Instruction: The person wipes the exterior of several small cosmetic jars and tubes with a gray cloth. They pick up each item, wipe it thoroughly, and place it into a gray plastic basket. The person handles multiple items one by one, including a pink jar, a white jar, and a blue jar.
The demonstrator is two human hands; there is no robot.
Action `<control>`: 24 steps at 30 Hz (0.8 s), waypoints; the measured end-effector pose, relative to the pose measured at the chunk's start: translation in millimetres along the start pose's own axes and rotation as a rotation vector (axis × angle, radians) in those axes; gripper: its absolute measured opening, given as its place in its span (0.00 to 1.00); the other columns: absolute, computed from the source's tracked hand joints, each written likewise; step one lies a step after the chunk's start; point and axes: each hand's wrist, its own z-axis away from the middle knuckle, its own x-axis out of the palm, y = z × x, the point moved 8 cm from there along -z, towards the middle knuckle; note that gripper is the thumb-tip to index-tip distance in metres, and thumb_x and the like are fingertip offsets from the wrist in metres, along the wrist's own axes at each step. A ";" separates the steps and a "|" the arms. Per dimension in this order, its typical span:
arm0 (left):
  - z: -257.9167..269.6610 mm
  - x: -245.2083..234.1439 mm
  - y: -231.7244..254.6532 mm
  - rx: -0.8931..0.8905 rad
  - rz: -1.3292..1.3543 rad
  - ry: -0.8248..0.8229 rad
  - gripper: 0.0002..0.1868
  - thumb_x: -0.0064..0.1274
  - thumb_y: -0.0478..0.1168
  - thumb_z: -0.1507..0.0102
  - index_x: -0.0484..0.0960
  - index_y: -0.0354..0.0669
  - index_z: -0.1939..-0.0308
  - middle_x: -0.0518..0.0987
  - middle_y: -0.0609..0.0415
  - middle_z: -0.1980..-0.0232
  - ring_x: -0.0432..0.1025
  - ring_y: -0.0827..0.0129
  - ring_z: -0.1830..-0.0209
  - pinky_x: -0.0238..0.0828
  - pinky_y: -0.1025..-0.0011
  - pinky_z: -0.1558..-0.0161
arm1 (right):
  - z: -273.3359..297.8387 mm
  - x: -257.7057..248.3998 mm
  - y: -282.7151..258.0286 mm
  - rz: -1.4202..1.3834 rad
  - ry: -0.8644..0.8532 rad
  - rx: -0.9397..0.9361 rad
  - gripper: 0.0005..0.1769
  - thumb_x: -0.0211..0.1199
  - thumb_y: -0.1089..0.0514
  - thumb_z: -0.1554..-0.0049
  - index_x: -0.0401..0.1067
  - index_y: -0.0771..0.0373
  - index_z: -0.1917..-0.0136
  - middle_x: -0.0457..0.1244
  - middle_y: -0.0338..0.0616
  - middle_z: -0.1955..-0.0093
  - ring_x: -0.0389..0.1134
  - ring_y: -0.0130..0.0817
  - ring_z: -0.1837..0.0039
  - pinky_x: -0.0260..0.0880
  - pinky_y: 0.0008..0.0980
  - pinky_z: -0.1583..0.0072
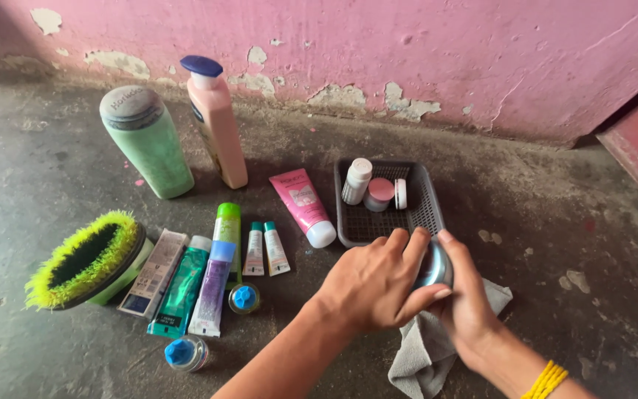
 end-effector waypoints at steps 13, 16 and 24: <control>-15.9 -3.2 -8.6 -0.207 0.023 0.107 0.28 0.41 0.60 0.31 0.72 0.34 0.58 0.76 0.37 0.74 0.76 0.45 0.78 0.74 0.55 0.76 | -38.2 -19.8 19.0 -0.186 -0.029 -0.355 0.22 0.47 0.36 0.31 0.66 0.56 0.45 0.61 0.28 0.56 0.62 0.16 0.54 0.65 0.25 0.49; -15.1 -3.7 -9.4 -0.306 0.178 0.067 0.26 0.40 0.57 0.30 0.72 0.34 0.59 0.79 0.34 0.72 0.76 0.41 0.73 0.75 0.52 0.71 | -23.2 -20.3 -3.5 0.116 0.002 -0.556 0.25 0.42 0.39 0.32 0.66 0.60 0.42 0.64 0.33 0.52 0.64 0.19 0.49 0.66 0.26 0.44; 14.9 49.2 -25.9 -0.963 0.988 -0.394 0.31 0.26 0.61 0.28 0.70 0.42 0.37 0.77 0.45 0.49 0.80 0.53 0.60 0.86 0.60 0.64 | 31.8 4.6 -48.5 0.737 -0.225 -0.923 0.27 0.63 0.51 0.44 0.59 0.64 0.36 0.67 0.44 0.48 0.69 0.29 0.46 0.71 0.32 0.44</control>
